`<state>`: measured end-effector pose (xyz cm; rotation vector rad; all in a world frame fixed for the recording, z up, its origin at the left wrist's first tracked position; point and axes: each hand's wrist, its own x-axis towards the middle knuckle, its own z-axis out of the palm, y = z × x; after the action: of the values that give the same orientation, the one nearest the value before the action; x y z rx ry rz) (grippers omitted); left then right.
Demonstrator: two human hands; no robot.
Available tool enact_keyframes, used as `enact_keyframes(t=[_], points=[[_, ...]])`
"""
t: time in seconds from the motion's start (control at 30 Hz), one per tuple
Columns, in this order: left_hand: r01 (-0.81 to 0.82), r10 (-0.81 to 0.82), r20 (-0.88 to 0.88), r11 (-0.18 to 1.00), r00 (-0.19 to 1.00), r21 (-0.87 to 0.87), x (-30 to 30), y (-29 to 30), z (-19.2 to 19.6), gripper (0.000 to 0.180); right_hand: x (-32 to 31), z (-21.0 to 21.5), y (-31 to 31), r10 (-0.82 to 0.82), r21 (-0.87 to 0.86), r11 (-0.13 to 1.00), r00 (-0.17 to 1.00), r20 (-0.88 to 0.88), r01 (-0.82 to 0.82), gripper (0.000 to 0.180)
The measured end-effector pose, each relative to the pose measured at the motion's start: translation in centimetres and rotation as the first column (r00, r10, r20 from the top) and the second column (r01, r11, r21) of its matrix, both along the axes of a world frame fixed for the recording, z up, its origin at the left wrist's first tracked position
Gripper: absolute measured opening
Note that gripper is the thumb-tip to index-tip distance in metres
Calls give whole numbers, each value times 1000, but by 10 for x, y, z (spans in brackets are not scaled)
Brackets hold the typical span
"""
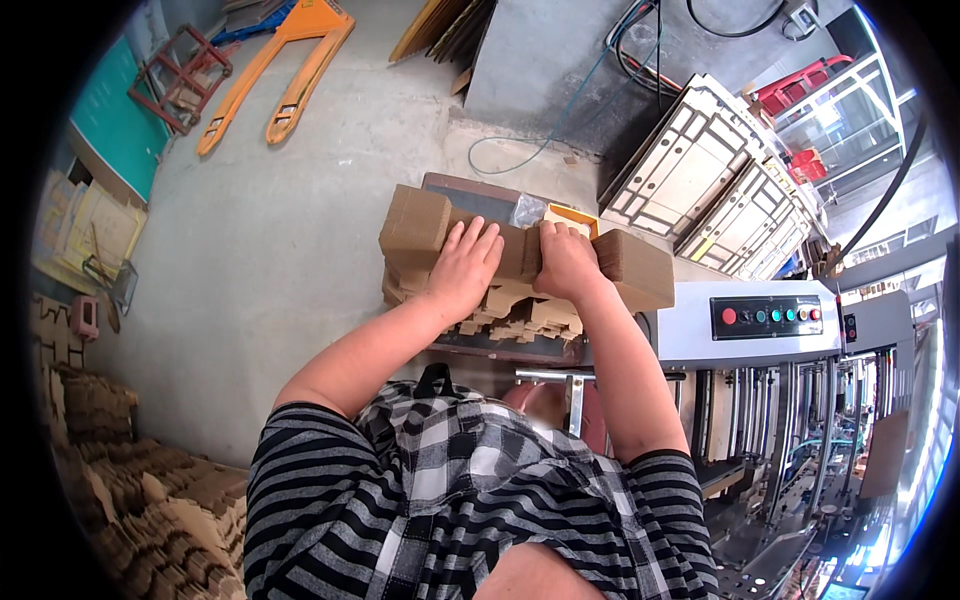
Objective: The person repeatedly picks up stacks of flat cardboard blanks from a nearby pile and feeds them into a cardboard box-forming machine. The person aligns the blanks on the machine's input tray and then moves to the output side to remove formed boxes, repeating the cycle throughout the clip.
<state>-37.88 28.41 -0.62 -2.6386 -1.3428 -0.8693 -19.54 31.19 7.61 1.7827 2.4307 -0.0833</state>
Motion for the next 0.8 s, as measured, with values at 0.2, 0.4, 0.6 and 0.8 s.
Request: enact_keyframes(t=[0.2, 0.4, 0.6, 0.8], points=[[69, -64, 66, 995, 996, -73, -2, -1, 2, 52, 1, 0, 0, -3, -6, 1000, 1000, -1, 3, 50], [14, -16, -66, 999, 998, -31, 1, 0, -4, 56, 1, 1, 1, -4, -18, 1000, 1000, -5, 4, 53], [-64, 55, -141, 996, 988, -58, 4, 8, 11, 83, -1, 4, -2, -9, -24, 1000, 1000, 16, 10, 54], [-25, -44, -242, 961, 969, -277, 14, 25, 30, 97, 0, 3, -2, -1, -13, 1000, 1000, -14, 1, 53]])
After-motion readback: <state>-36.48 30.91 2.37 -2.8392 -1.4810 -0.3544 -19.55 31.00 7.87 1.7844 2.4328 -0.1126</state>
